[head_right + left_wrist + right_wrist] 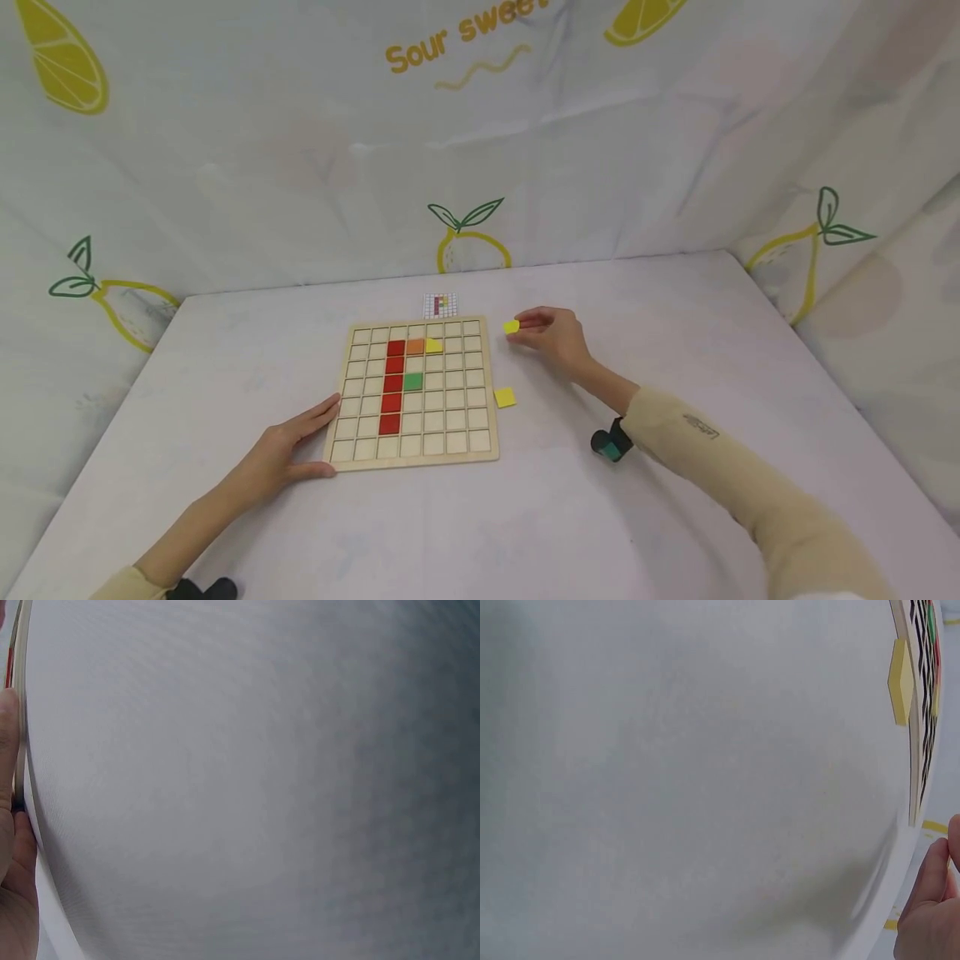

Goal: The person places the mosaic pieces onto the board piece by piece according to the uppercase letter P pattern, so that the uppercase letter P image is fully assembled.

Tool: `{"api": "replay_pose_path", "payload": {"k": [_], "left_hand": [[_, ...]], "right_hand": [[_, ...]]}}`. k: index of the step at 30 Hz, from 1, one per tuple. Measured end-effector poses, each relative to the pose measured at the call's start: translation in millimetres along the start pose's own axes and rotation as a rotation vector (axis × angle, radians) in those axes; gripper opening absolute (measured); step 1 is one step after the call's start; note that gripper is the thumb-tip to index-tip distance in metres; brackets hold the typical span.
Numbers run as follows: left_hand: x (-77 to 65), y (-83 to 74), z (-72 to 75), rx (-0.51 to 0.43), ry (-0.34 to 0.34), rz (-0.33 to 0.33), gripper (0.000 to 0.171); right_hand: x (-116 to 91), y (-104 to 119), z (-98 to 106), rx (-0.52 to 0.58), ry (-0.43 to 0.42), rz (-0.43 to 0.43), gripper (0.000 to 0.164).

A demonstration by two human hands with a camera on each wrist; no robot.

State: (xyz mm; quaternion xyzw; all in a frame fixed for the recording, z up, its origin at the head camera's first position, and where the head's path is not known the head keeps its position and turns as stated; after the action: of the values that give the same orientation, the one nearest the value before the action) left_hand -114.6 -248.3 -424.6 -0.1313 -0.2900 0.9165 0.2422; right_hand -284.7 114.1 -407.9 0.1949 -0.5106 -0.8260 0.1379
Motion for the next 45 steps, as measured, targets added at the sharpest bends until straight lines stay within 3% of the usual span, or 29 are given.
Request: {"api": "replay_pose_path", "payload": {"k": [17,23,34,45], "left_hand": [[0.8,-0.4,0.7,-0.002,0.008,0.011,0.087],[0.4,-1.5,2.0,-0.002,0.008,0.017,0.086],[0.3,2.0,-1.1,-0.02,0.008,-0.001,0.087],[1.0,1.5,-0.2,-0.005,0.006,0.006,0.088]], "right_hand": [[-28,17,-44,0.115,0.093,0.011,0.038],[-25,20,-61,0.076,0.091,0.003,0.036],[-14,34,-94,0.018,0.118,0.067,0.029],[-1,40,-108,-0.121,0.116,0.074,0.027]]}}
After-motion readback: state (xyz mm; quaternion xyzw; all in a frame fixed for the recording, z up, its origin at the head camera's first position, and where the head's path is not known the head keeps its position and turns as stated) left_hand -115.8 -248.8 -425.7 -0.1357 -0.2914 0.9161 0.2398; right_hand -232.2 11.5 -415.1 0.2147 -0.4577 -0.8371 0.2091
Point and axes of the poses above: each hand's wrist, its own x-axis towards the middle knuckle, its own z-axis out of the back of the hand, y = z × x, the point moved 5 cm from there along x, towards the middle knuckle, and after that the axes turned 15 degrees about y, right-handed, at the moved point
